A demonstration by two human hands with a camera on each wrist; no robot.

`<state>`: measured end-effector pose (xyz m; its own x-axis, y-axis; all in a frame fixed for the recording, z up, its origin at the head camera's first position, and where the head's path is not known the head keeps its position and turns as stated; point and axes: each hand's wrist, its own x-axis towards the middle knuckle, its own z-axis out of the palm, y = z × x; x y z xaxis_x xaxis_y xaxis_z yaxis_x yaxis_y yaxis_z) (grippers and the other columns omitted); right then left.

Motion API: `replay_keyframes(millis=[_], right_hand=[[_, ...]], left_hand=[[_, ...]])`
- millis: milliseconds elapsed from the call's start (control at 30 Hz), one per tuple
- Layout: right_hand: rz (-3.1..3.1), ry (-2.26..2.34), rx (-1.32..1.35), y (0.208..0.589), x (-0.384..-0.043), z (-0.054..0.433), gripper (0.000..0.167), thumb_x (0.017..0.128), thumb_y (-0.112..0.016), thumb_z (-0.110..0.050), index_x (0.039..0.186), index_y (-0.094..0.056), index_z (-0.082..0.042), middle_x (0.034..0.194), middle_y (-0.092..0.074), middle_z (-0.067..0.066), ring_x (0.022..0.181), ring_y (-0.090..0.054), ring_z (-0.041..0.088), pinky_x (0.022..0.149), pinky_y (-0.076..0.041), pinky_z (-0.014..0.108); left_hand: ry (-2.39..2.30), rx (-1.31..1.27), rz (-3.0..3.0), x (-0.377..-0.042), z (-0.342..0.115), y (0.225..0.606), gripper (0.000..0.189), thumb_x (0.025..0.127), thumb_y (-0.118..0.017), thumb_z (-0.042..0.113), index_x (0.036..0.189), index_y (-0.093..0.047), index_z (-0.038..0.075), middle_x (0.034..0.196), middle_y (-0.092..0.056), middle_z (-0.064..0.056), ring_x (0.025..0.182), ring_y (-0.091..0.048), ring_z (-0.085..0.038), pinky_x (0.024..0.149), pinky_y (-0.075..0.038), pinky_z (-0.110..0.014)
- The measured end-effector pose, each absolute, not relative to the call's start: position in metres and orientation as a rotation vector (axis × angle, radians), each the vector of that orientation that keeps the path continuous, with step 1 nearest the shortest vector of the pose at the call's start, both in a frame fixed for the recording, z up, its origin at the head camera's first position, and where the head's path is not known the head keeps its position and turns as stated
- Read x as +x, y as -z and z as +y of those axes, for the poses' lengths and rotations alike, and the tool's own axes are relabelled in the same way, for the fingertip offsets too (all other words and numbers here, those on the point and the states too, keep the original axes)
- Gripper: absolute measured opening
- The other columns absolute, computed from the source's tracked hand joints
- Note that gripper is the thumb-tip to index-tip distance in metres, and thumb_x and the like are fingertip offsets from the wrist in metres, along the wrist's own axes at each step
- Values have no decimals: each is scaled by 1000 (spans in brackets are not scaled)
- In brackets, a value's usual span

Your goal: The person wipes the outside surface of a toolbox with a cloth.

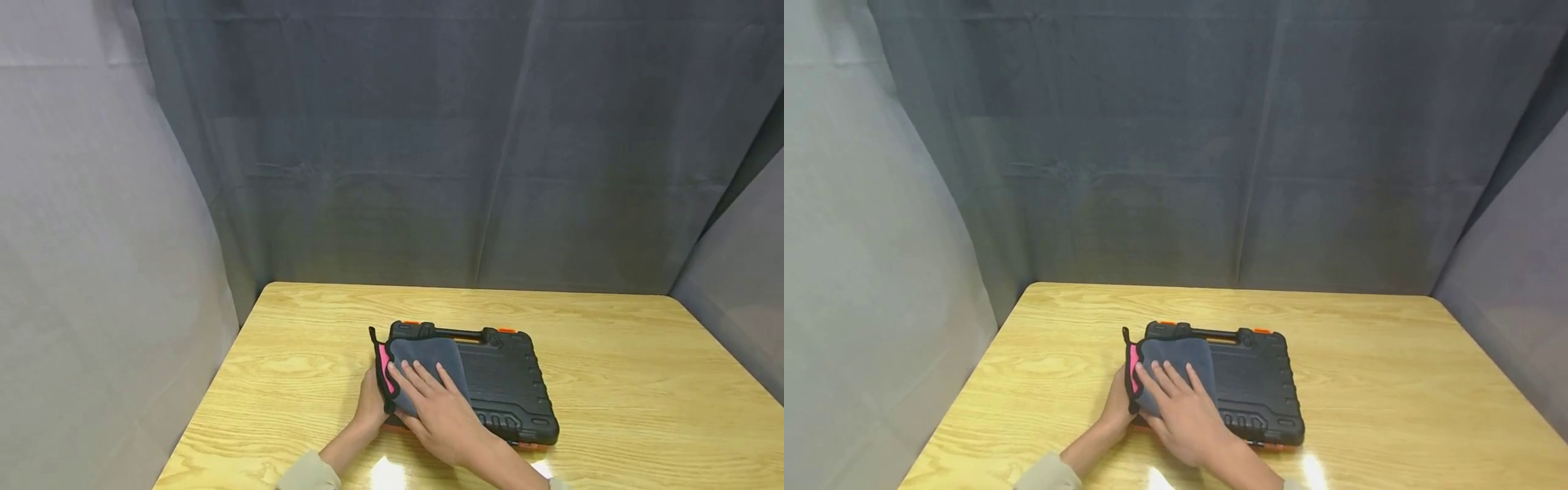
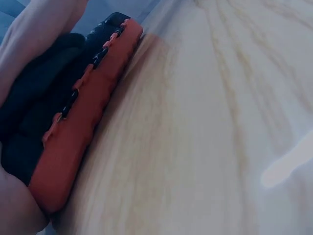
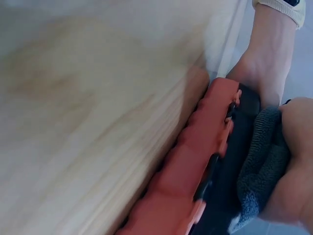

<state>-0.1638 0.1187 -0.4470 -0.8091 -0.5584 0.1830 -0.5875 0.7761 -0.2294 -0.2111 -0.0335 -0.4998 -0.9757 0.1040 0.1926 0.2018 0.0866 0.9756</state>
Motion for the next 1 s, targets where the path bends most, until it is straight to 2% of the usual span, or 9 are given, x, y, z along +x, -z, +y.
replay_keyframes(millis=[167, 333, 400, 600, 867, 1000], right_hand=[[-2865, -393, 890, 447, -161, 134, 71, 100, -57, -43, 161, -24, -25, 158, -33, 12, 145, -30, 32, 115, -19, 60], [-2867, -335, 851, 449, -157, 152, 73, 99, -60, -43, 161, -24, -28, 158, -32, 11, 145, -29, 32, 116, -18, 60], [-2871, -316, 826, 450, -155, 160, 74, 98, -61, -43, 161, -24, -28, 159, -32, 11, 145, -29, 32, 116, -18, 60], [-2872, -266, 716, 451, -145, 185, 81, 91, -73, -36, 159, -30, -27, 158, -35, 11, 144, -32, 33, 115, -19, 60], [-2860, -265, 610, 451, -136, 214, 80, 88, -77, -30, 157, -35, -24, 156, -38, 11, 143, -35, 32, 114, -22, 61], [-2861, -280, 565, 453, -134, 229, 76, 89, -76, -27, 155, -39, -20, 155, -41, 11, 142, -37, 31, 114, -23, 59]], left_hand=[[2101, -241, -2298, -214, -29, 498, 51, 109, -39, 36, 151, -43, 8, 135, -59, -13, 123, -55, -27, 96, -49, -39], [2059, -142, -2376, -214, -26, 497, 51, 111, -32, 26, 154, -32, -2, 149, -44, -22, 138, -40, -37, 109, -35, -55], [2053, -96, -2395, -214, -25, 497, 51, 110, -35, 24, 154, -31, -3, 152, -39, -23, 140, -35, -39, 111, -30, -57], [2051, -34, -2424, -213, -25, 497, 57, 107, -48, 25, 154, -31, -2, 153, -37, -24, 139, -36, -42, 110, -32, -56], [2099, -61, -2445, -210, -31, 495, 60, 108, -46, 27, 156, -24, -1, 158, -28, -25, 143, -26, -45, 113, -25, -60], [2108, -64, -2434, -210, -30, 497, 62, 107, -47, 27, 156, -24, -2, 157, -28, -25, 142, -28, -45, 112, -27, -59]])
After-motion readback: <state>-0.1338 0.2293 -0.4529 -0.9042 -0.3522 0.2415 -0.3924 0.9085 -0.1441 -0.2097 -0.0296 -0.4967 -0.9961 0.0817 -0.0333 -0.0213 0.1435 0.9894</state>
